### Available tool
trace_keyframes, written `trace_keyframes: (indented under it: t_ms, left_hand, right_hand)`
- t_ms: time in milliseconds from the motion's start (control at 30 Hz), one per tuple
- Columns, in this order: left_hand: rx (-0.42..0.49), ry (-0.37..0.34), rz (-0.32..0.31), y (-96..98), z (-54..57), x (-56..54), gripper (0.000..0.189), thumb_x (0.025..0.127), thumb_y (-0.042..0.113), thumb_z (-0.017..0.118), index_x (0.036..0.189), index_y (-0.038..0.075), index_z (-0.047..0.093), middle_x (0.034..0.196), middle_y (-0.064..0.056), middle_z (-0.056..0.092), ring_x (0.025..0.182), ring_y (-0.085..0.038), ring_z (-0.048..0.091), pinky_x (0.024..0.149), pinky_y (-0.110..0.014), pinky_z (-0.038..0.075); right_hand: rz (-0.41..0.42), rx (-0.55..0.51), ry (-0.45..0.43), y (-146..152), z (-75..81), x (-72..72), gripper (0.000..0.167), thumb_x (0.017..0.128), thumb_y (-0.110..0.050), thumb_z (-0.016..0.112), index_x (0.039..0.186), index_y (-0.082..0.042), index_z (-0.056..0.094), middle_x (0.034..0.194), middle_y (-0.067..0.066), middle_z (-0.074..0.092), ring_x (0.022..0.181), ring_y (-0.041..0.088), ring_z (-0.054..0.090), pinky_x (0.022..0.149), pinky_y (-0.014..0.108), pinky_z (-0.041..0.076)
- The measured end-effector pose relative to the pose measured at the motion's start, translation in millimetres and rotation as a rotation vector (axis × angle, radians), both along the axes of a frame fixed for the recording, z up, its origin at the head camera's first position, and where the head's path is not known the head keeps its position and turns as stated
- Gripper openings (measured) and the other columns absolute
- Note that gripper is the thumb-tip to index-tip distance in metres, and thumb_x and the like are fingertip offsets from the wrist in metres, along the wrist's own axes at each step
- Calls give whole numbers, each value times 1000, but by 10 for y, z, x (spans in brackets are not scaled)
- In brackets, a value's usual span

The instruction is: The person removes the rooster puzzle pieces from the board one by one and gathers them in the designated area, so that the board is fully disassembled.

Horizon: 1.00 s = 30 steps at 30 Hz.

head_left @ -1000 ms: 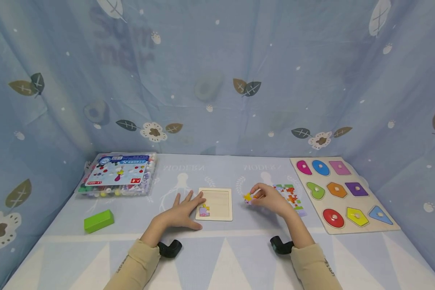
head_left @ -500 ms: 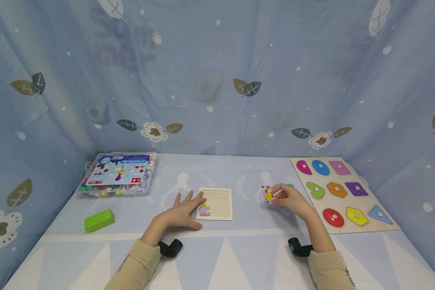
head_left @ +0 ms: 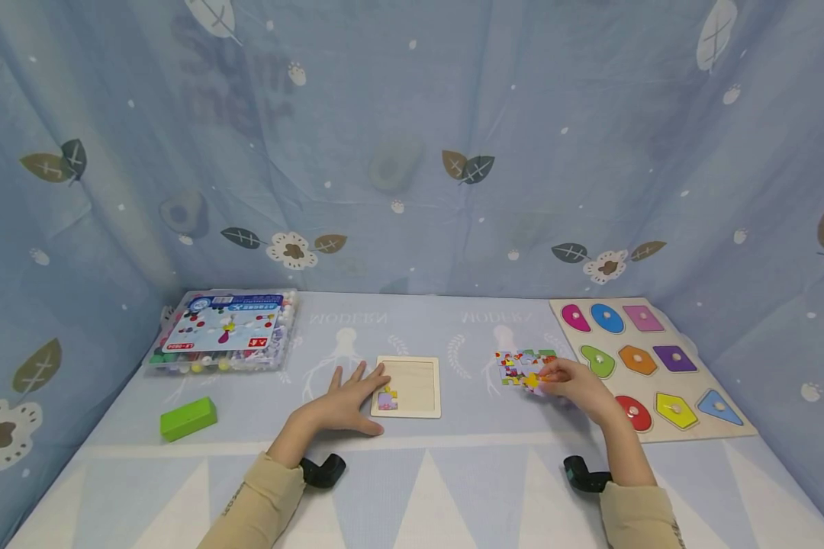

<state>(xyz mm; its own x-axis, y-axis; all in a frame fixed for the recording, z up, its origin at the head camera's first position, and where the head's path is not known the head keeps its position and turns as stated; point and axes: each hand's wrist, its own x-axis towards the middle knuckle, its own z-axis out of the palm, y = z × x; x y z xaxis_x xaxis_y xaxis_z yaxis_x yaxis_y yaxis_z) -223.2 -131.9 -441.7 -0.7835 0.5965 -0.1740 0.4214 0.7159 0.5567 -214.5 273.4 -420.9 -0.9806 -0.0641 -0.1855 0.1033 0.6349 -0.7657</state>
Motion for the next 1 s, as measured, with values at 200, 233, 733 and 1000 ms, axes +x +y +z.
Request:
trace_keyframes:
  t_ms: [200, 233, 733, 1000]
  left_hand:
    - [-9, 1, 1, -3, 1, 1, 83, 75, 33, 74, 142, 6, 34, 153, -14, 17, 140, -39, 1, 106, -60, -11]
    - [-9, 1, 1, -3, 0, 0, 83, 75, 33, 74, 142, 6, 34, 153, -15, 17, 140, -39, 1, 106, -60, -11]
    - [-8, -2, -10, -10, -10, 14, 82, 76, 32, 73, 143, 6, 33, 153, -15, 15, 139, -40, -1, 105, -60, -11]
    - [-13, -20, 0, 28, 19, 25, 82, 77, 31, 72, 142, 2, 33, 153, -17, 12, 139, -40, -1, 106, -60, -11]
  right_hand:
    - [4, -15, -61, 73, 22, 41, 26, 84, -11, 66, 104, 4, 58, 86, 7, 58, 78, 19, 51, 66, 28, 47]
    - [7, -12, -69, 78, 22, 43, 24, 84, -10, 66, 103, 4, 59, 84, 7, 58, 77, 19, 51, 66, 29, 46]
    - [-33, 149, -42, 25, -66, 20, 16, 82, -10, 68, 97, -3, 67, 83, 6, 56, 76, 20, 49, 63, 28, 44]
    - [-38, 134, -13, 5, -53, 23, 19, 81, -10, 69, 98, -1, 64, 81, 6, 54, 75, 19, 48, 62, 28, 44]
